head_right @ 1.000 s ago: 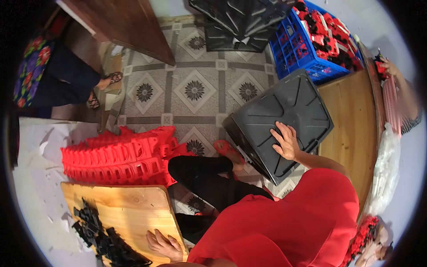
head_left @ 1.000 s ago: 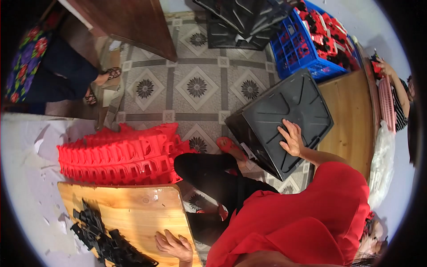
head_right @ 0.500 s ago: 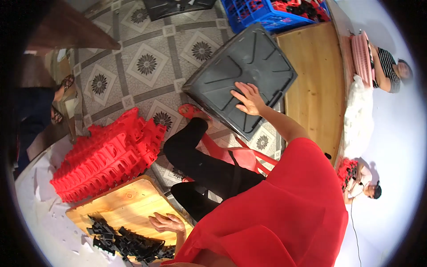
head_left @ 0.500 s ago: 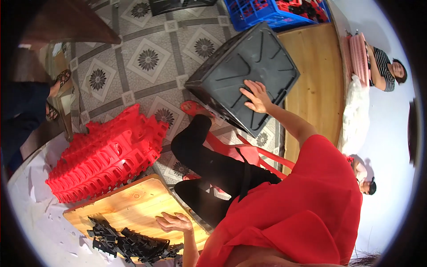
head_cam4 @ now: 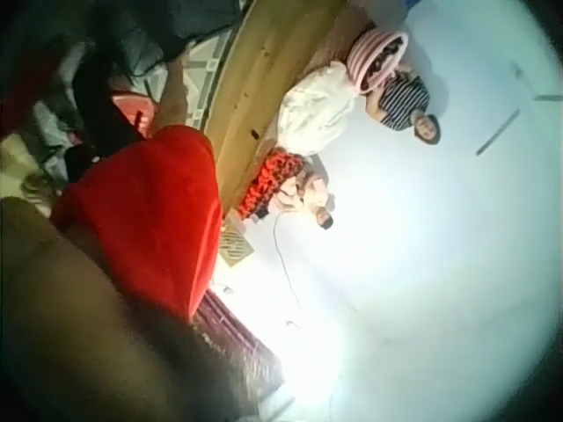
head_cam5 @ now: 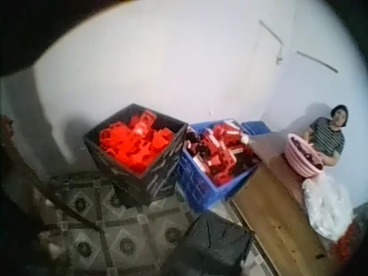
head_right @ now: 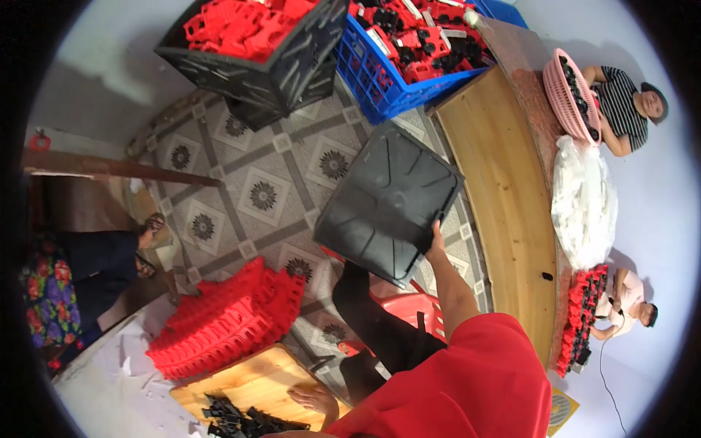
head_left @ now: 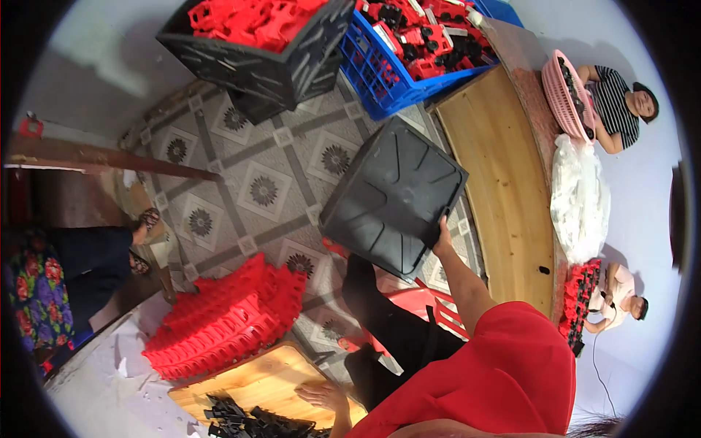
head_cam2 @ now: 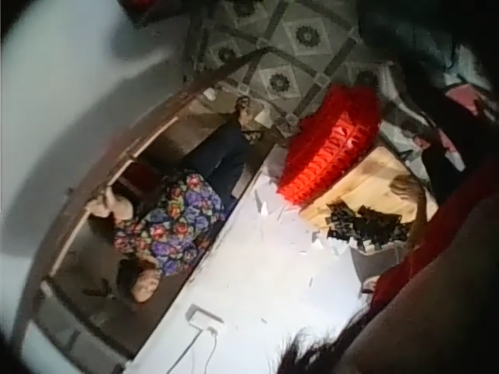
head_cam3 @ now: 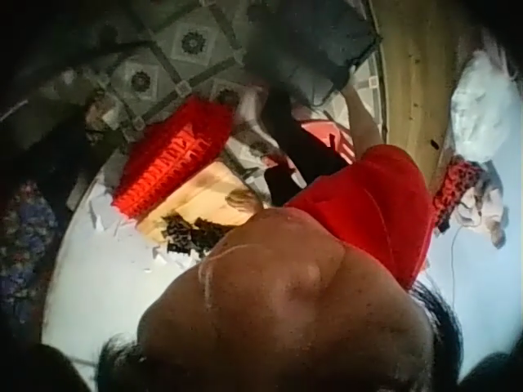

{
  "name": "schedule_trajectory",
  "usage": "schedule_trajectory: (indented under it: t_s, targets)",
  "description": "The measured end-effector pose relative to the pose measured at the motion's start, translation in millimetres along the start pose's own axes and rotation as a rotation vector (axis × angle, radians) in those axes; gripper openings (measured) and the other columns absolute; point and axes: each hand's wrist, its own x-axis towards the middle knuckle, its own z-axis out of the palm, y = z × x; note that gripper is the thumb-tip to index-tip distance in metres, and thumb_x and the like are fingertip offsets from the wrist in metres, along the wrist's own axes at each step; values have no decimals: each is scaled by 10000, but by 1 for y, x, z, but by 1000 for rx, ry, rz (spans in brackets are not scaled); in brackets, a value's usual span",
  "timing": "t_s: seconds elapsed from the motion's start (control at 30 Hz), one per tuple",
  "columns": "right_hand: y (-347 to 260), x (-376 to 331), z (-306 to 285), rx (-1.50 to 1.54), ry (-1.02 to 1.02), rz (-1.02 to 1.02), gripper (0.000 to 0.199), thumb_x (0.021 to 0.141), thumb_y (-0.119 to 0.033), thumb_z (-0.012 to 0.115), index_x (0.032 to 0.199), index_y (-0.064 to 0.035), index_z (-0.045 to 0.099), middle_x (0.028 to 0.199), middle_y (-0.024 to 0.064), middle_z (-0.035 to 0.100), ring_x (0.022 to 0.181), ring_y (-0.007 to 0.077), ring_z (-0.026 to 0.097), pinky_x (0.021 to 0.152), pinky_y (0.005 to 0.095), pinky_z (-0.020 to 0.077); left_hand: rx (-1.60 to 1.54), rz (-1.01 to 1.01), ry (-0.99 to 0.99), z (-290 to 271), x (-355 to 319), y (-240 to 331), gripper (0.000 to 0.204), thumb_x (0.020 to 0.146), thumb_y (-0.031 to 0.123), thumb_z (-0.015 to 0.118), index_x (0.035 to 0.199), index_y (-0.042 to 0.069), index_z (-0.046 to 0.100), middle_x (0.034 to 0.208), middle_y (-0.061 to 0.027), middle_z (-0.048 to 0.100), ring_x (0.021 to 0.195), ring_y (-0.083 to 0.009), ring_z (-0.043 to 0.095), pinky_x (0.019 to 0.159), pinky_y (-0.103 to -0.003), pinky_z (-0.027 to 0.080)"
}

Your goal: The person assembles plastic battery housings by hand, then organizes the assembled housings into storage bins.

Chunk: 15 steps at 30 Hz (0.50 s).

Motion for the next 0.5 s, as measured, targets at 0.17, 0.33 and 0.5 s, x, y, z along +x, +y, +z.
schedule_trajectory:
  t_s: [0.17,0.33,0.5]
  targets:
    - [-10,-49,38,12,-159,210,550,736,-270,837,1161,5,620,1070,96,662,927,237,648,846,368,527,12,-313,-310,-36,14,8,816,753,266,654,1446,38,287,1524,-225,194,1256,-429,385,945,-553,421]
    - [-70,-115,105,-179,-406,117,494,679,-129,833,1097,29,623,980,121,672,836,239,656,760,353,551,-40,-221,-439,-106,40,39,633,724,223,712,1303,146,468,1471,-189,208,1281,-418,310,919,-546,415]
    - [-154,-177,160,-190,-403,19,503,657,-42,807,1098,64,589,967,142,668,817,244,656,750,358,549,-163,-205,-338,-153,82,73,541,767,188,684,1270,126,496,1461,-188,214,1294,-430,291,947,-583,371]
